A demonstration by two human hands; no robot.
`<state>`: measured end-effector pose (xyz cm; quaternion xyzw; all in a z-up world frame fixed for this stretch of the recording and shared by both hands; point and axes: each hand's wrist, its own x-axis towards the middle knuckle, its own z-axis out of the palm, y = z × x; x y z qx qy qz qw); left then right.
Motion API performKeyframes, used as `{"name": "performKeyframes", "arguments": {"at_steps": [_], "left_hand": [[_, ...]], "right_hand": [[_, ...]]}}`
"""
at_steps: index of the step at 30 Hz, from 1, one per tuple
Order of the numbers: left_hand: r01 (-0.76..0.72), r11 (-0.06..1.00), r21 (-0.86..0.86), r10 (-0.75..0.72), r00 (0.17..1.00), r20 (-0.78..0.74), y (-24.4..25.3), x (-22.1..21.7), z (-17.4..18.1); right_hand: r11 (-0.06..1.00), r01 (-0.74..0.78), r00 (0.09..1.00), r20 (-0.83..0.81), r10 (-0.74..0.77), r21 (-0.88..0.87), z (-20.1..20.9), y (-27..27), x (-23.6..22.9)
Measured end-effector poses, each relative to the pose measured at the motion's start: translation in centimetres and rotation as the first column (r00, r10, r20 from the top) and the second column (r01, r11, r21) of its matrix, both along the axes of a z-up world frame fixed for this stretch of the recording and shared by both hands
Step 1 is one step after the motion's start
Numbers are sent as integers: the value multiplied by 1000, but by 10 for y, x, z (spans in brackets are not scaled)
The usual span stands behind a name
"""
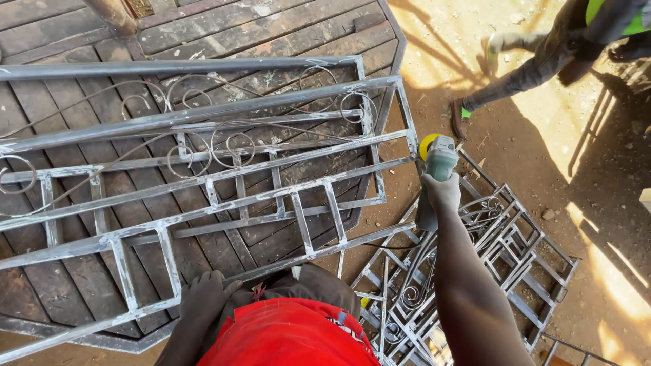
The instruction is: Using an angle grinder to sand and smooth the surfaces and joints of a metal gate frame.
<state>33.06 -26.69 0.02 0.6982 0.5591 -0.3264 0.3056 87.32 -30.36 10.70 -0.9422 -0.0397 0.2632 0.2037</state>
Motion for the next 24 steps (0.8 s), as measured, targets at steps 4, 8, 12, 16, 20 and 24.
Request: {"name": "performKeyframes", "arguments": {"at_steps": [4,8,12,16,20,24], "left_hand": [[-13,1000,-18,13,1000,-1,7,8,6],[-15,1000,-23,14,1000,-18,3,8,8],[-32,999,-35,32,999,-13,4,11,6],[-55,998,-30,55,998,5,-1,8,3],[-71,997,-29,71,997,-2,-1,6,1],[-103,995,-17,103,994,24,-5,3,-5]], "right_hand": [[993,-114,993,-24,113,-36,8,1,4],[998,-56,998,23,56,-25,-8,1,10],[964,-241,969,22,245,-114,0,2,17],[986,-156,988,4,157,-65,-1,2,7],[984,-158,987,27,161,-81,-8,-1,8],[999,-42,999,22,42,-6,-8,-3,5]]}}
